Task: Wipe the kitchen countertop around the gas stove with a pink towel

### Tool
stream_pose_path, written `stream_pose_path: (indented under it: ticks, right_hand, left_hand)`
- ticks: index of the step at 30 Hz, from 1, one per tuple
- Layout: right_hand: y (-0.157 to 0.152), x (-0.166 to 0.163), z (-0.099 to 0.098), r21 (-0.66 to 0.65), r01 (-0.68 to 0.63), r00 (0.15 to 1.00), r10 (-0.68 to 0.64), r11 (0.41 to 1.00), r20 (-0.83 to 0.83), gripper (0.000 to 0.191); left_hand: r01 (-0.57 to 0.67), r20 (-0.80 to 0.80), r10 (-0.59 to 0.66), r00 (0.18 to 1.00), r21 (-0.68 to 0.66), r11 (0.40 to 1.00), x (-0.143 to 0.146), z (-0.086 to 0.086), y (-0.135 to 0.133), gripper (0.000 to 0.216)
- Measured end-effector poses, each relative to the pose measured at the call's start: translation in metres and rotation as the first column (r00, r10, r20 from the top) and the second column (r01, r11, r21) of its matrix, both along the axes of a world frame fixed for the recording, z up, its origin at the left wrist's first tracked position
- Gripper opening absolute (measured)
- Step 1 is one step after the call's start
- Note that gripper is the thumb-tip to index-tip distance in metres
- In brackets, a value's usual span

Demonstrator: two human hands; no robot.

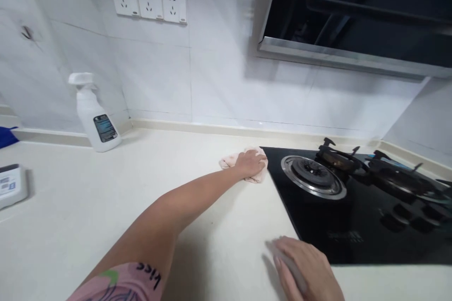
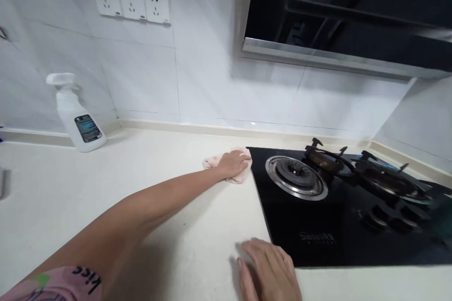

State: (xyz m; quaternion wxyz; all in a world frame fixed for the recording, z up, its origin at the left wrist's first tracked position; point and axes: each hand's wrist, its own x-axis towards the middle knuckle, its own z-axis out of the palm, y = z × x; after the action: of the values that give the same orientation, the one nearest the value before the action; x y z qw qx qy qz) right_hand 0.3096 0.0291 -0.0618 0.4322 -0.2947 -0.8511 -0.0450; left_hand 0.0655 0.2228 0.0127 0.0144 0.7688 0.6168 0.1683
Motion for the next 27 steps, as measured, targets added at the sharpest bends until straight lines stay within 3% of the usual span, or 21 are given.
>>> stream_pose_path:
  ticks: [5,10,15,19,22,24,27]
  right_hand:
    - [-0.015,-0.011,0.010,-0.051,0.107,0.958,-0.116,0.993,-0.261,0.018]
    - [-0.022,-0.013,0.016,-0.286,0.234,0.787,-0.354,0.929,-0.506,0.038]
    - [-0.011,-0.004,0.015,-0.308,0.242,0.668,-0.388,0.920,-0.635,0.051]
    - [-0.001,0.002,0.010,-0.350,0.202,0.737,-0.377,0.915,-0.561,0.052]
    - [0.002,0.002,0.007,-0.328,0.207,0.813,-0.348,0.922,-0.467,0.053]
    - [0.004,0.001,0.006,-0.317,0.211,0.848,-0.335,0.925,-0.412,0.053]
    - [0.005,0.000,0.005,-0.320,0.221,0.872,-0.333,0.922,-0.359,0.053]
  left_hand:
    - [0.055,-0.010,-0.056,0.998,-0.029,0.998,0.033,0.001,-0.057,0.044]
    - [0.154,-0.029,-0.156,0.987,-0.068,0.986,0.056,0.001,-0.131,0.042]
    - [0.308,-0.024,-0.311,0.950,-0.076,0.948,0.072,0.001,-0.211,0.043]
    - [0.423,-0.012,-0.424,0.906,-0.047,0.905,0.070,0.000,-0.265,0.041]
    - [0.476,-0.008,-0.477,0.879,-0.055,0.878,0.054,0.000,-0.290,0.044]
    - [0.430,0.010,-0.431,0.903,-0.094,0.898,0.033,0.002,-0.296,0.047]
    - [0.221,0.034,-0.218,0.975,-0.145,0.965,-0.010,0.005,-0.292,0.047]
